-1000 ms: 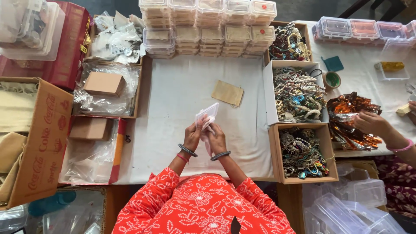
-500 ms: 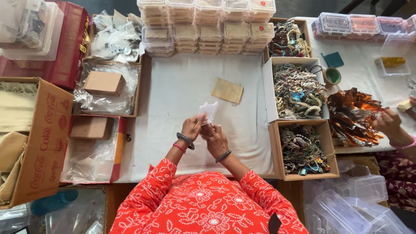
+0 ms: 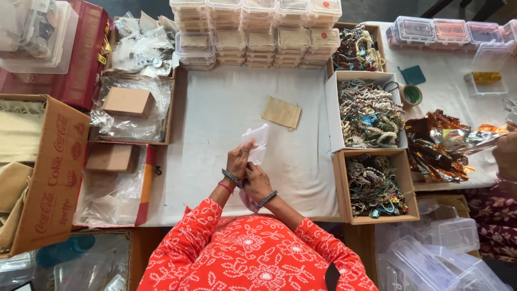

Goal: The person handles a blue beaded bracelet, placing it into a small plastic bag. They then pick up a beige cloth pouch, place the bagged bracelet inside, and tie it shut. Finally, they wipe a clear plastic container with a pink cloth and place the pouch inside.

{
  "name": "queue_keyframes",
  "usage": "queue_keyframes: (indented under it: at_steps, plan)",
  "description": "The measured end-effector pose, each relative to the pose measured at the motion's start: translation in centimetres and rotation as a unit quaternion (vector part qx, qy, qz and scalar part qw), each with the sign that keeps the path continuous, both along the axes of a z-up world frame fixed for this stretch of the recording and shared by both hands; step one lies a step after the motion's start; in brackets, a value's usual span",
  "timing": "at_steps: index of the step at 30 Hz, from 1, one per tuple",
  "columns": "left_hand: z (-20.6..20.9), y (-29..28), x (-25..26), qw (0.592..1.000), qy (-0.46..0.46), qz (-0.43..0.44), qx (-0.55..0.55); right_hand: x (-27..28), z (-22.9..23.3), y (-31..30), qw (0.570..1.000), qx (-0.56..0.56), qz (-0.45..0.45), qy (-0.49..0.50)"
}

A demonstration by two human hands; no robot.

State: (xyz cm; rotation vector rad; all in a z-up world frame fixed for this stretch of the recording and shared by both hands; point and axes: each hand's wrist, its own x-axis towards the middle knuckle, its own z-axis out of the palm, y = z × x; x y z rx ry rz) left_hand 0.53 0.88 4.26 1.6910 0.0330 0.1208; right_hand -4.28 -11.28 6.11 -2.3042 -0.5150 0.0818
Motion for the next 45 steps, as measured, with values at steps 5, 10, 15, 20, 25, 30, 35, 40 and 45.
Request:
queue_keyframes:
  at_steps: [5,10,15,20,25,30,35,40,45]
  plan:
    - [-0.2,1.2,0.4,0.989,0.061,0.064,-0.117,2.1,0.3,-2.4,0.988,0.148,0.020,0.033]
    - [-0.1,0.2,-0.2,0.973,0.069,0.071,-0.208,2.8,1.2,-1.4,0.995,0.013,-0.066,-0.076]
    - [0.3,0.2,-0.9,0.990,0.024,0.086,-0.109,2.1,2.5,0.2,0.994,-0.049,-0.058,-0.083]
    - [-0.4,0.4,-1.8,0.991,0.029,0.080,-0.107,2.7,-4.7,-0.9,0.996,-0.027,-0.084,0.031]
    - [0.2,0.7,-1.9,0.986,0.028,0.050,-0.156,4.3,-6.7,-1.6,0.959,0.206,-0.137,0.140]
    - [1.1,0.9,-0.5,0.994,0.003,0.041,-0.101,1.4,-1.2,0.6,0.912,0.309,-0.119,0.240]
    - [0.5,1.8,0.4,0.989,0.100,0.043,-0.103,1.2,-0.5,-1.5,0.988,0.149,0.030,0.016]
    - [-1.1,3.8,1.7,0.973,0.111,0.137,-0.149,3.8,-5.6,-7.8,0.954,0.257,-0.132,0.082]
    - [-1.3,4.4,1.4,0.936,0.156,0.168,-0.266,6.0,-6.0,-12.1,0.961,0.207,-0.180,-0.029]
